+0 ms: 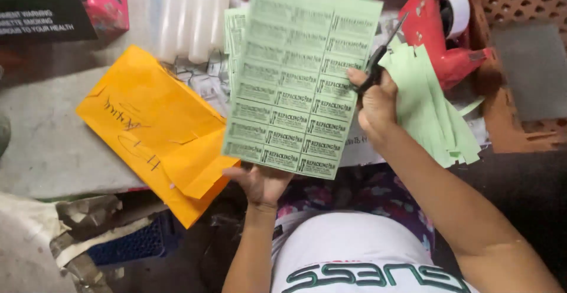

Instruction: Cutting sheets of labels into strips using scissors and placing them into an envelope

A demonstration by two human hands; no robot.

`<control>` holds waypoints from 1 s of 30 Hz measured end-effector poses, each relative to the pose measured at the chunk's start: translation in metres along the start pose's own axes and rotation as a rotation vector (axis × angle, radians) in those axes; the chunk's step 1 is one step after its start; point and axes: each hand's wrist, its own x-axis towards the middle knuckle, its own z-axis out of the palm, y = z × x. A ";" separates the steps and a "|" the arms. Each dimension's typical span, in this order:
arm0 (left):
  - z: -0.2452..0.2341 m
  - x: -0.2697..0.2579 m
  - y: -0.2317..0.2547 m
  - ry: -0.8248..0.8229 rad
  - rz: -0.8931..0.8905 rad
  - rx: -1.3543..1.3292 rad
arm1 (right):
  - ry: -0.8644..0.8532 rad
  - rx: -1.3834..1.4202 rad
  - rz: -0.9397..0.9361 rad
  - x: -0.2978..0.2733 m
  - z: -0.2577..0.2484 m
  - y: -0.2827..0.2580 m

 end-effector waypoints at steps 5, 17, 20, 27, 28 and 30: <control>-0.055 -0.004 -0.007 0.648 0.007 0.112 | 0.052 -0.160 0.023 -0.006 -0.005 0.030; -0.120 -0.007 -0.011 0.882 0.365 0.799 | -0.406 -0.657 0.097 0.003 -0.103 -0.026; -0.104 -0.017 0.010 0.952 0.334 1.150 | -0.500 -0.824 0.180 -0.003 -0.126 -0.063; -0.003 -0.019 0.033 0.863 0.124 1.100 | -0.574 -0.807 0.376 -0.003 -0.211 -0.102; -0.022 -0.018 0.044 0.860 0.118 1.104 | -0.568 -0.805 0.377 -0.003 -0.227 -0.104; -0.061 -0.016 0.066 0.643 0.238 1.040 | -0.667 -0.706 0.415 -0.002 -0.259 -0.109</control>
